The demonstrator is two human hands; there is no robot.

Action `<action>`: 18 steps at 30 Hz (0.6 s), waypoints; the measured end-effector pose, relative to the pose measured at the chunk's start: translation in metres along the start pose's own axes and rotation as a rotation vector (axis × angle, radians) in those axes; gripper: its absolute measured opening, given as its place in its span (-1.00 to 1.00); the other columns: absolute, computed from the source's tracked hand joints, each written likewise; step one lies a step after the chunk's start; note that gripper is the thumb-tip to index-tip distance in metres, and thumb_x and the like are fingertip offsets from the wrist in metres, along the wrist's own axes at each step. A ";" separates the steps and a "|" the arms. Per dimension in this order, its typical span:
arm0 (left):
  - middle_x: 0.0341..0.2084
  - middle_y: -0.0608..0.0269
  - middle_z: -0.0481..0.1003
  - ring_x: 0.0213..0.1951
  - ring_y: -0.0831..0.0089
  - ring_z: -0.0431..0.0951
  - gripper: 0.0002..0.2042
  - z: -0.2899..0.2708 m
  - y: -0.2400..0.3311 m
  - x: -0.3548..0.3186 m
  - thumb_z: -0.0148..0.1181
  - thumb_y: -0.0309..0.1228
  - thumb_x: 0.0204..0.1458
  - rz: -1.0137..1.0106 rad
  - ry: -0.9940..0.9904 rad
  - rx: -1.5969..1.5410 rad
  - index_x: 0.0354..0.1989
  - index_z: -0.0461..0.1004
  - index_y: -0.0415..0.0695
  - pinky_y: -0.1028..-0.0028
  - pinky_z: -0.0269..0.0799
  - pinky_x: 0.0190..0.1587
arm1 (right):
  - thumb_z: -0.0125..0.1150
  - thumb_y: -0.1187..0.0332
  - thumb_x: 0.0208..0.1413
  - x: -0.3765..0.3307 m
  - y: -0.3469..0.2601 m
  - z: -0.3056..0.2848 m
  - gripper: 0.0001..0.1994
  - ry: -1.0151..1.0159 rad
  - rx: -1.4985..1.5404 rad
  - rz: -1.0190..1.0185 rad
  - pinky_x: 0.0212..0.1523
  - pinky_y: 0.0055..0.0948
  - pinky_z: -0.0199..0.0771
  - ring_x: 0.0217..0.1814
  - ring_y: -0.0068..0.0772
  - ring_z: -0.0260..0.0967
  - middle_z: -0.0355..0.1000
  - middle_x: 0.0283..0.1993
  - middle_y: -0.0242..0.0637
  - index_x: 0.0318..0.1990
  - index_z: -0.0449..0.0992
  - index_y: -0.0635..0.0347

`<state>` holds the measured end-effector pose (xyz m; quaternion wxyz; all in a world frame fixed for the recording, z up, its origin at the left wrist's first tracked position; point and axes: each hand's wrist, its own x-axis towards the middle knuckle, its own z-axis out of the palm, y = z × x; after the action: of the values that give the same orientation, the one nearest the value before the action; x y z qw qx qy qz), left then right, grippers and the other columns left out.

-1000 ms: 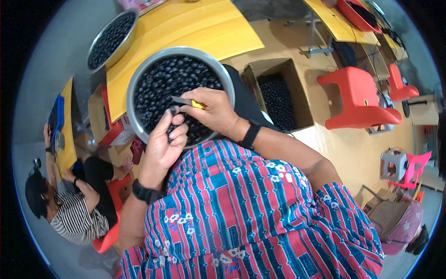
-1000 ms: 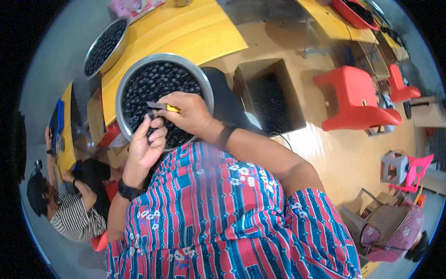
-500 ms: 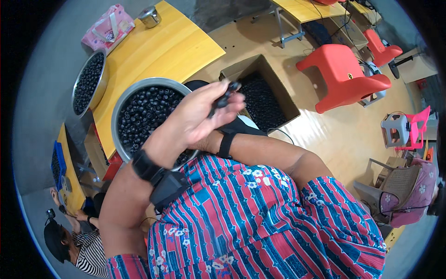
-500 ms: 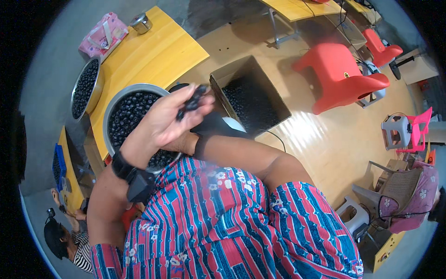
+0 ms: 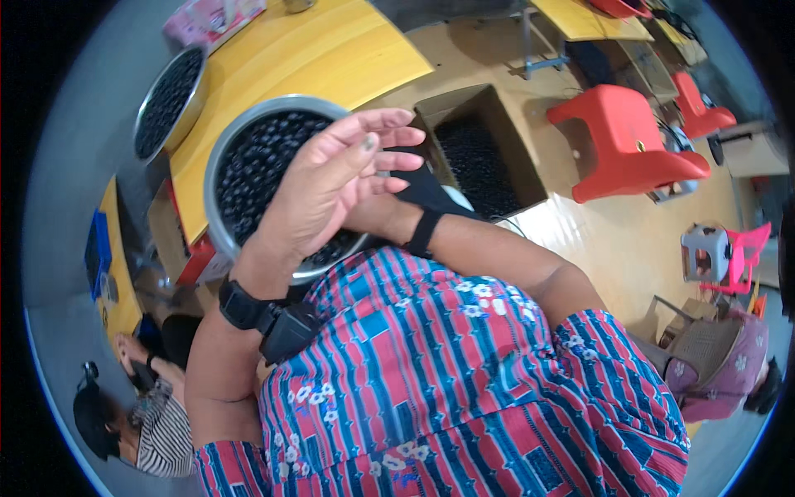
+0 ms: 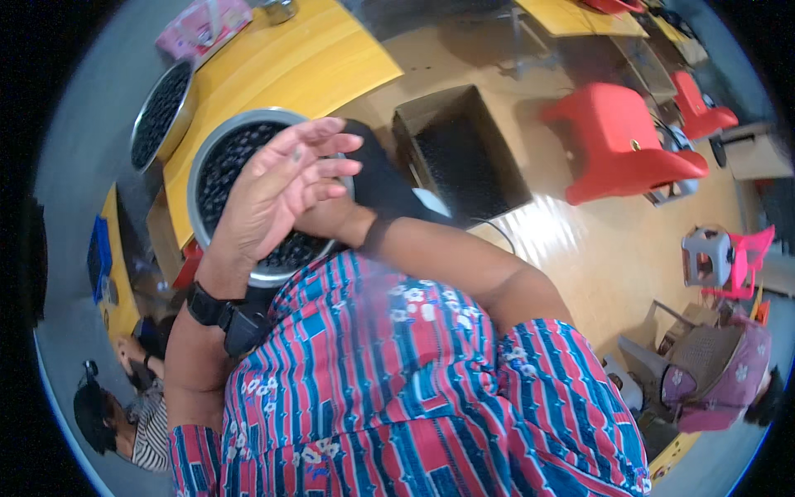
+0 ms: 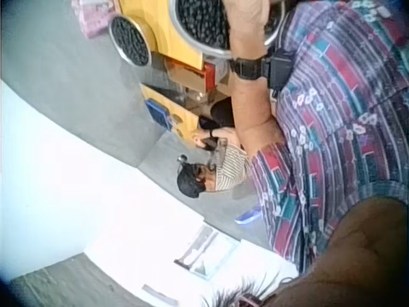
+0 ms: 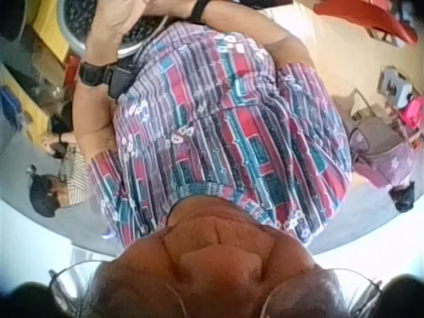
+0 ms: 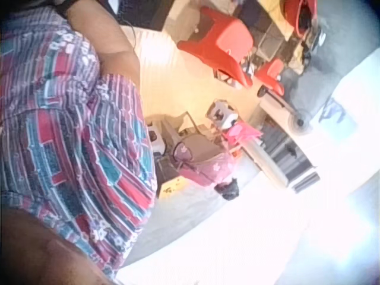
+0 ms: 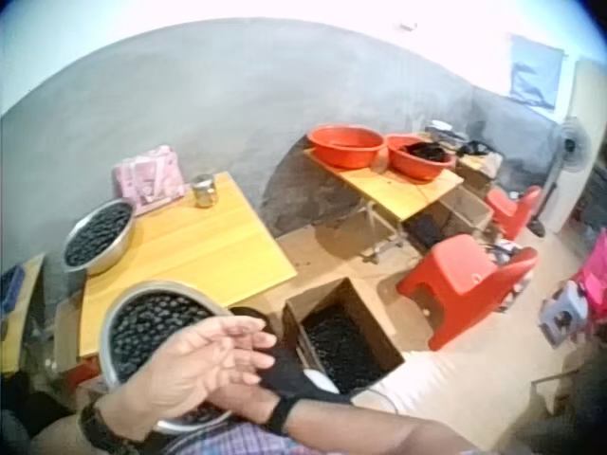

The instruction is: The recorder is sorting small black plastic circular parts from a large bowl into boxes or smaller containers, and then briefly handles a small metal cup.

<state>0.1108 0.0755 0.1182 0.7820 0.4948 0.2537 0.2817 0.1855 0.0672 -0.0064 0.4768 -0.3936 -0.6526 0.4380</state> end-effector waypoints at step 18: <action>-0.26 0.15 0.43 -0.21 0.18 0.51 -0.73 -0.083 -0.090 -0.108 0.29 -0.56 -0.13 0.088 0.378 1.194 -0.18 0.53 -0.12 0.30 0.45 -0.16 | 0.21 0.48 0.13 0.004 0.000 -0.017 -0.84 -0.028 -0.110 0.116 -0.05 -0.57 0.39 -0.11 -0.59 0.42 0.55 -0.18 -0.35 -0.15 0.58 0.29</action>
<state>-0.0054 0.0215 0.0168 0.3001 0.7980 0.4803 0.2061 0.2006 0.0743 -0.0027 0.4191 -0.4503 -0.6585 0.4336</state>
